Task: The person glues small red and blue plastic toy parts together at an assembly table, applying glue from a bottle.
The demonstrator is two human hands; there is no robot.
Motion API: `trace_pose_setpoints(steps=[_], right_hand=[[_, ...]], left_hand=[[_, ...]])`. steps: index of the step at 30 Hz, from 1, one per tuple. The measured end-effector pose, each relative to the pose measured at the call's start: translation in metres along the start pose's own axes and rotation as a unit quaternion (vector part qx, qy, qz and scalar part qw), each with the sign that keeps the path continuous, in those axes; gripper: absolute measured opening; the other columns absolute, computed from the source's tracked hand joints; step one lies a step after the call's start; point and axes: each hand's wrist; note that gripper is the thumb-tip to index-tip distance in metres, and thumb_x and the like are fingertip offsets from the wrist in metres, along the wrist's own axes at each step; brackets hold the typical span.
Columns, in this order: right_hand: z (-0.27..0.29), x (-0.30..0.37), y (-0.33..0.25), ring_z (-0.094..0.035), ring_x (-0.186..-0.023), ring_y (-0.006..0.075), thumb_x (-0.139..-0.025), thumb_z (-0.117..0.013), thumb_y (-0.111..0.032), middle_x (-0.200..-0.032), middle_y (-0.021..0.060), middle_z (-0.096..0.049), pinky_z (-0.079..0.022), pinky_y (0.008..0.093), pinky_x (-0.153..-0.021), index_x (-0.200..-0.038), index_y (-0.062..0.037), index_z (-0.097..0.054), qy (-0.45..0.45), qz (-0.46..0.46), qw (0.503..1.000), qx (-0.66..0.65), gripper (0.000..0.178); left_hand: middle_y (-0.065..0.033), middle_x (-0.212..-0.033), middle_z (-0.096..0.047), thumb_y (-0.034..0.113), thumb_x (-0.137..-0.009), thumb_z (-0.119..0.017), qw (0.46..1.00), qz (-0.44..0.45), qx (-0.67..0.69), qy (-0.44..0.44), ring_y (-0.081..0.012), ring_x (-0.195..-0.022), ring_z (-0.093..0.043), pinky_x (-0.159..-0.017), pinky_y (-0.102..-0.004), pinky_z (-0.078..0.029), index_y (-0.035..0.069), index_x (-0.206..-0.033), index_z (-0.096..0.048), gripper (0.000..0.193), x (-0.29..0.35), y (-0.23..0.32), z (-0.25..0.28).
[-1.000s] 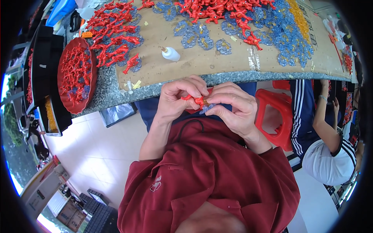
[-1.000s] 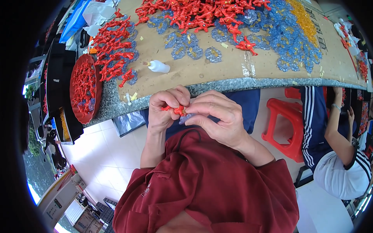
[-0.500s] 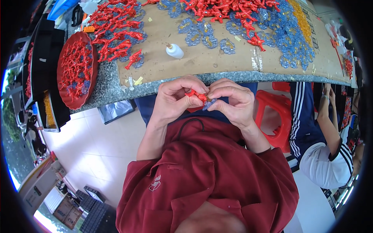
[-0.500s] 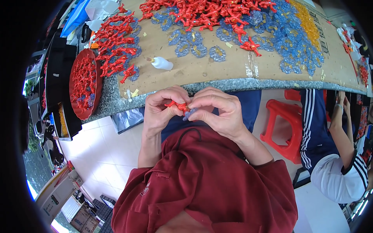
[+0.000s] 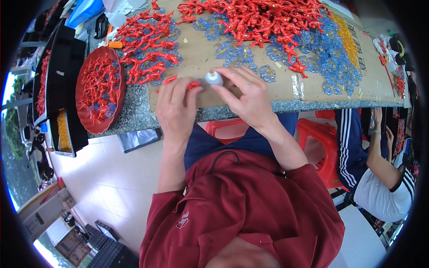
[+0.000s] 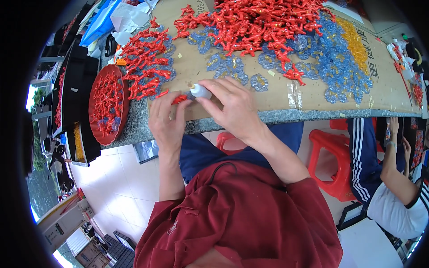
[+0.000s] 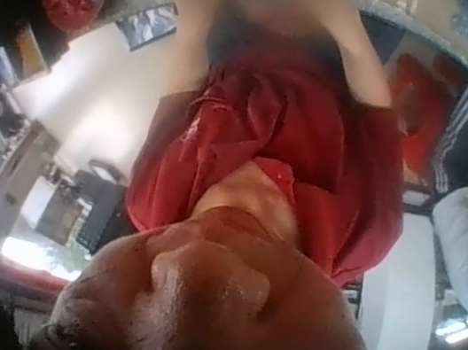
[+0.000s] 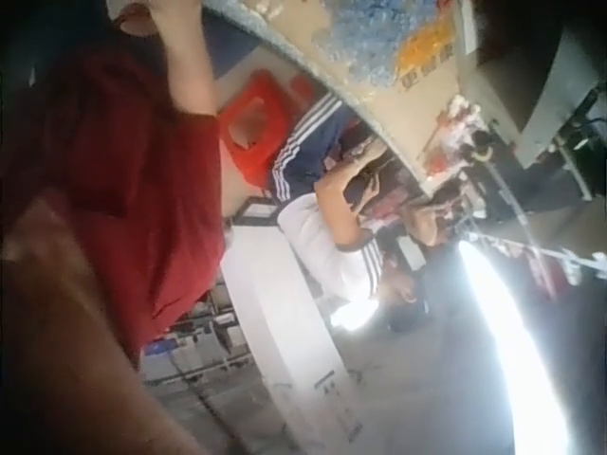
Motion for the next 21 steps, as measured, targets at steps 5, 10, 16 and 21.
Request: trace_pose_setpoints(steps=[5, 10, 16, 21], right_hand=[[0.028, 0.014, -0.005, -0.058, -0.076, 0.0218, -0.072, -0.066, -0.01, -0.086, 0.01, -0.061, -0.046, 0.03, -0.067, -0.095, -0.0006, -0.058, 0.047, -0.037, 0.998, -0.029, 0.026], [0.046, 0.031, 0.004, -0.058, -0.078, 0.011, -0.081, -0.06, -0.013, -0.097, 0.0112, -0.063, -0.045, 0.0239, -0.069, -0.105, 0.0003, -0.047, 0.112, -0.157, 0.951, -0.242, 0.03], [0.064, 0.041, 0.009, -0.054, -0.084, 0.0121, -0.085, -0.055, -0.018, -0.096, 0.0112, -0.059, -0.042, 0.0244, -0.075, -0.111, 0.0018, -0.042, 0.103, -0.218, 0.939, -0.245, 0.035], [0.071, 0.045, 0.008, -0.054, -0.08, 0.0113, -0.085, -0.057, -0.02, -0.089, 0.0083, -0.058, -0.043, 0.0227, -0.072, -0.111, 0.0023, -0.044, 0.15, -0.182, 0.94, -0.245, 0.036]], left_hand=[[-0.0061, -0.086, -0.058, 0.012, -0.064, -0.072, 0.995, -0.003, -0.099, 0.006, -0.0237, -0.082, -0.05, -0.071, -0.0335, -0.043, 0.007, -0.092, -0.064, 0.029, -0.022, 0.006, -0.003], [-0.0075, -0.084, -0.057, 0.018, -0.066, -0.072, 0.996, -0.064, -0.018, 0.054, -0.0248, -0.082, -0.049, -0.074, -0.0361, -0.039, 0.006, -0.089, -0.064, 0.027, -0.055, 0.035, -0.031], [-0.0112, -0.079, -0.058, 0.014, -0.067, -0.07, 0.997, -0.07, -0.022, -0.003, -0.0272, -0.079, -0.05, -0.071, -0.0366, -0.04, 0.004, -0.084, -0.063, 0.021, -0.101, 0.04, -0.084], [-0.0116, -0.077, -0.058, 0.008, -0.068, -0.068, 0.997, -0.066, 0.047, 0.008, -0.0248, -0.079, -0.051, -0.071, -0.0352, -0.041, 0.001, -0.082, -0.061, 0.017, -0.1, 0.032, -0.084]])
Point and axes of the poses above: each hand's wrist, its own x-axis away from the middle knuckle, its own z-axis out of the back of the hand, y = z × x
